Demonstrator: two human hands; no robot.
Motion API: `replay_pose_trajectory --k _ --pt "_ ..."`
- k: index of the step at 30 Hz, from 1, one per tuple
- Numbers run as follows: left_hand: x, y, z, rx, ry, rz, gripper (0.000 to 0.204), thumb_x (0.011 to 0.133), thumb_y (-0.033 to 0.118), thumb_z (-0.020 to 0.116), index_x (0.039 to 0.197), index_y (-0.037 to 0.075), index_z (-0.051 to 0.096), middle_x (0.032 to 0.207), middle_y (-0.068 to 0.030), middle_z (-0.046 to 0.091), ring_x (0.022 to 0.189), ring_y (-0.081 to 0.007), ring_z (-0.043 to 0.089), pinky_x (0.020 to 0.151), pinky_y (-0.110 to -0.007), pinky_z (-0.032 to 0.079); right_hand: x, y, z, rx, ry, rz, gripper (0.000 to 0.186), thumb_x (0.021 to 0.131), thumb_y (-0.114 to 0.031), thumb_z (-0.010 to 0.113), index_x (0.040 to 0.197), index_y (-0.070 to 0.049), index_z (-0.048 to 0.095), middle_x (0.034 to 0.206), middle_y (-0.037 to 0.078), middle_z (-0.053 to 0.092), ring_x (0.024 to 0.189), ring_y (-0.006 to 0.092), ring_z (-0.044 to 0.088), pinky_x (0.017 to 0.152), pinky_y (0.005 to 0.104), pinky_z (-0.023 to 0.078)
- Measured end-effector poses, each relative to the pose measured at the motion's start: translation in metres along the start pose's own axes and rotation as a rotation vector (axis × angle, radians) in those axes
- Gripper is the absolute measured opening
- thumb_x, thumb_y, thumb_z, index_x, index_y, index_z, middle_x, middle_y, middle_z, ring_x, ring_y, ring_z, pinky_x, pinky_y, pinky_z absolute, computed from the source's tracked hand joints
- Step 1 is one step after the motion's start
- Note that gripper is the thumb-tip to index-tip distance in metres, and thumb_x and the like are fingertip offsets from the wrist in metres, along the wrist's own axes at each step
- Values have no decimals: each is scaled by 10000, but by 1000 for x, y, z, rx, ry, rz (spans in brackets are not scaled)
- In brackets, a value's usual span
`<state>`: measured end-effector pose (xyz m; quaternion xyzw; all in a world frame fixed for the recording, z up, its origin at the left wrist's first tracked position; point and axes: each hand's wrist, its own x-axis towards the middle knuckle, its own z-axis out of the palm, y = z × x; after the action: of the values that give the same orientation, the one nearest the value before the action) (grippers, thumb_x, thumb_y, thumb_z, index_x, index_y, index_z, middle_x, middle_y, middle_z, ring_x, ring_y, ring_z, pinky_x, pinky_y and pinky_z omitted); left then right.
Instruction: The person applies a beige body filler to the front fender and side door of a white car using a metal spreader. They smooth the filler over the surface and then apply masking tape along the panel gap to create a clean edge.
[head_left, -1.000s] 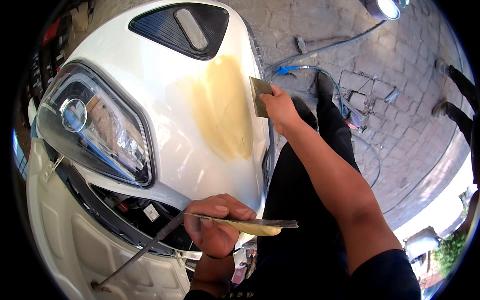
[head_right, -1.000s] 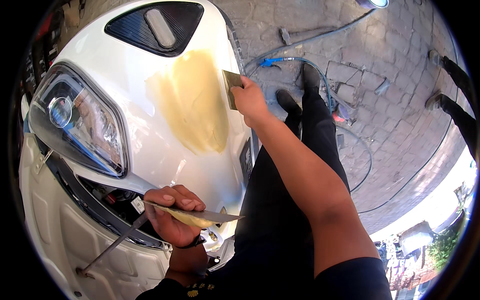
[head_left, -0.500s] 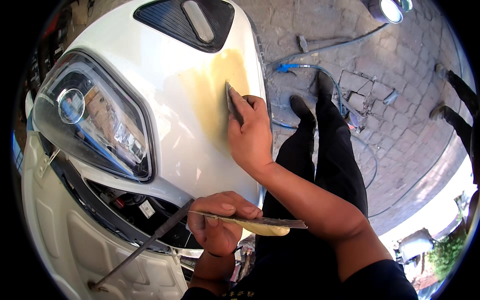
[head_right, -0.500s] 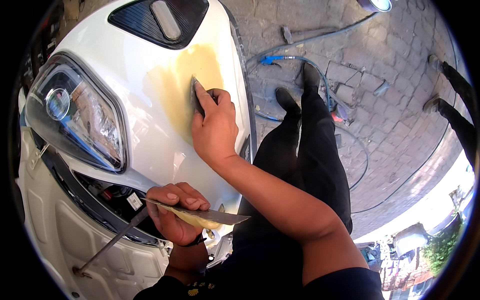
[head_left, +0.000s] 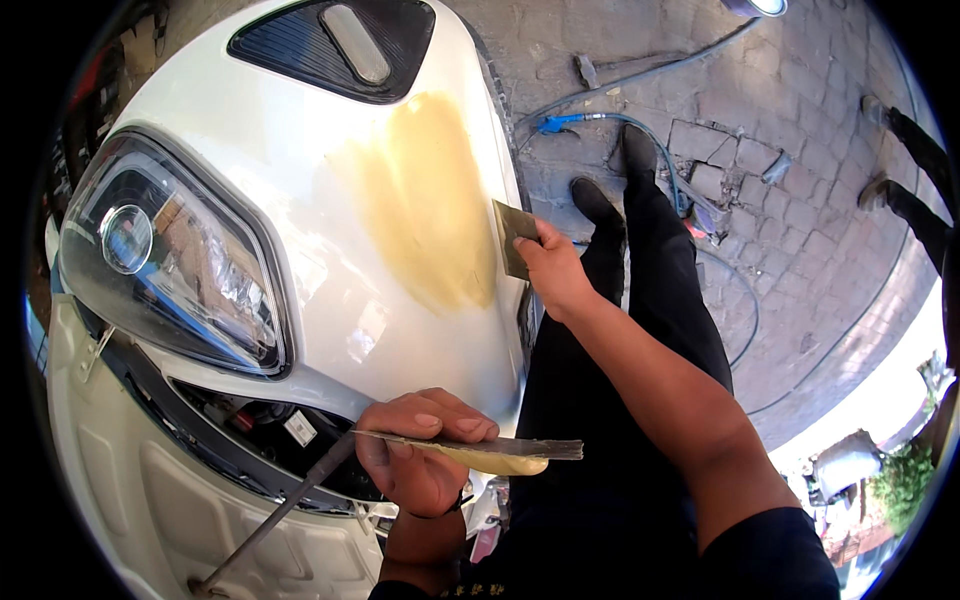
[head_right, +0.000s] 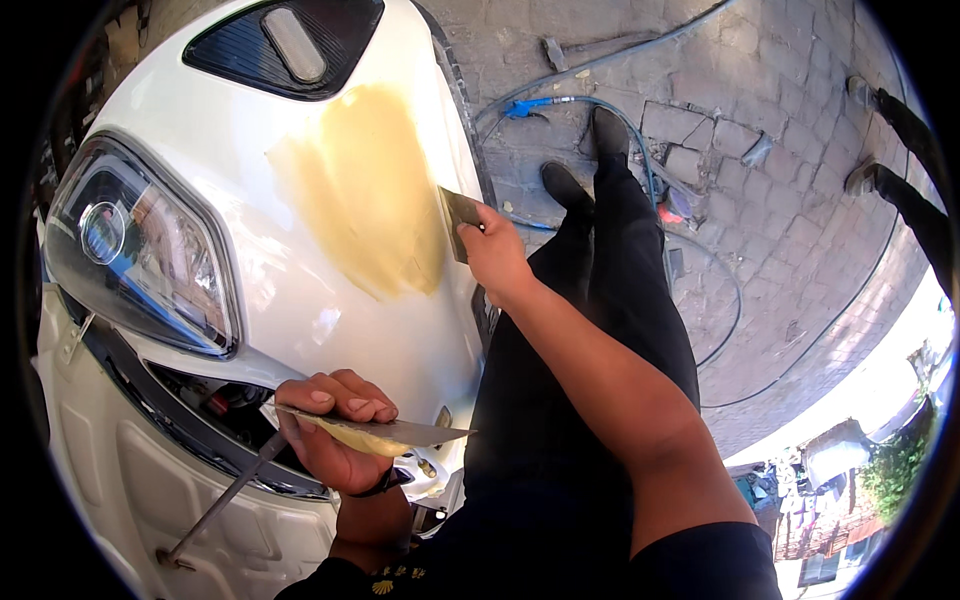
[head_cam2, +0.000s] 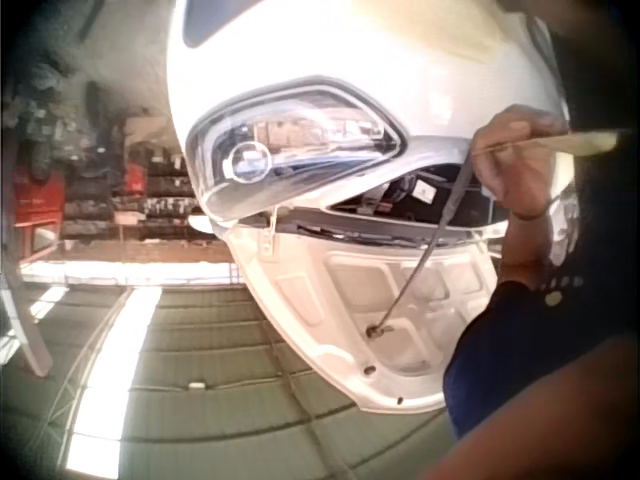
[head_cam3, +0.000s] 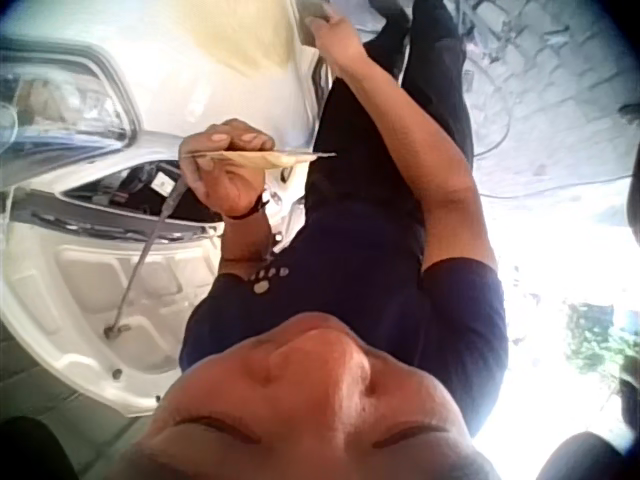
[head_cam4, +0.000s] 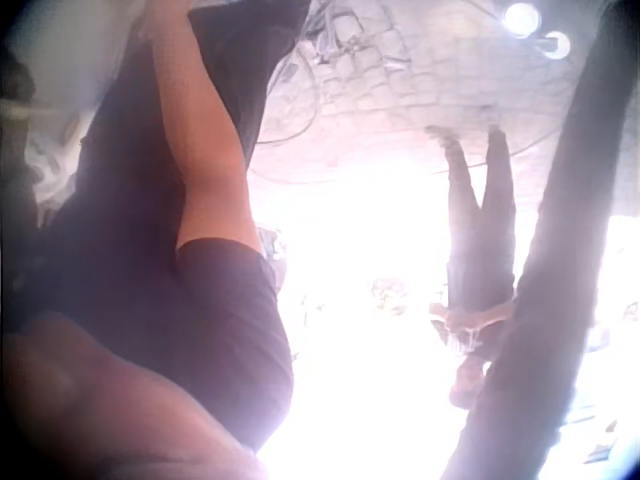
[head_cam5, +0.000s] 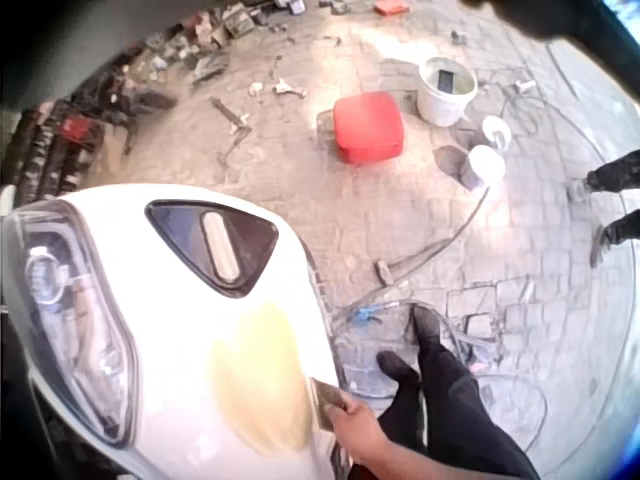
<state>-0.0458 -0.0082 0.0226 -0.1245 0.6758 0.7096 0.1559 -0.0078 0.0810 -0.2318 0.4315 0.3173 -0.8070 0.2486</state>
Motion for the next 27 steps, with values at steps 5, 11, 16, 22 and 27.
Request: replay_pose_trajectory --k 5,11,16,22,27 --pt "-7 -1 -6 -13 -1 -4 294 1124 319 516 1122 26 537 860 -226 703 723 -254 683 569 -384 621 25 -9 19 10 -4 19 411 1025 -47 508 1413 -24 642 1099 67 726 917 121 629 839 280 504" --pt "-13 1 -11 4 35 -3 256 1111 312 560 1136 62 515 874 -129 647 689 -213 610 601 -352 600 -28 -4 53 -340 141 -232 466 985 -54 533 1443 -41 624 1262 191 610 1099 302 641 964 383 507" --pt "-15 7 -17 3 25 33 268 1112 326 558 1166 67 515 866 -120 636 699 -209 600 605 -349 589 -106 -6 94 -707 262 -449 553 920 8 583 1468 -65 602 1266 187 541 1138 357 582 993 385 491" --pt "-12 12 -24 29 49 112 280 1122 333 524 1120 52 516 836 -163 651 687 -229 649 584 -347 601 -142 4 70 -608 29 -463 481 935 -4 591 1398 -106 672 1232 162 588 1100 347 627 962 385 516" --pt "-6 13 -35 43 151 144 255 1110 320 541 1140 69 514 828 -117 623 676 -186 612 583 -311 596 -38 16 0 -173 94 -192 377 1006 -41 561 1367 -28 669 1135 109 689 994 187 646 881 325 516"
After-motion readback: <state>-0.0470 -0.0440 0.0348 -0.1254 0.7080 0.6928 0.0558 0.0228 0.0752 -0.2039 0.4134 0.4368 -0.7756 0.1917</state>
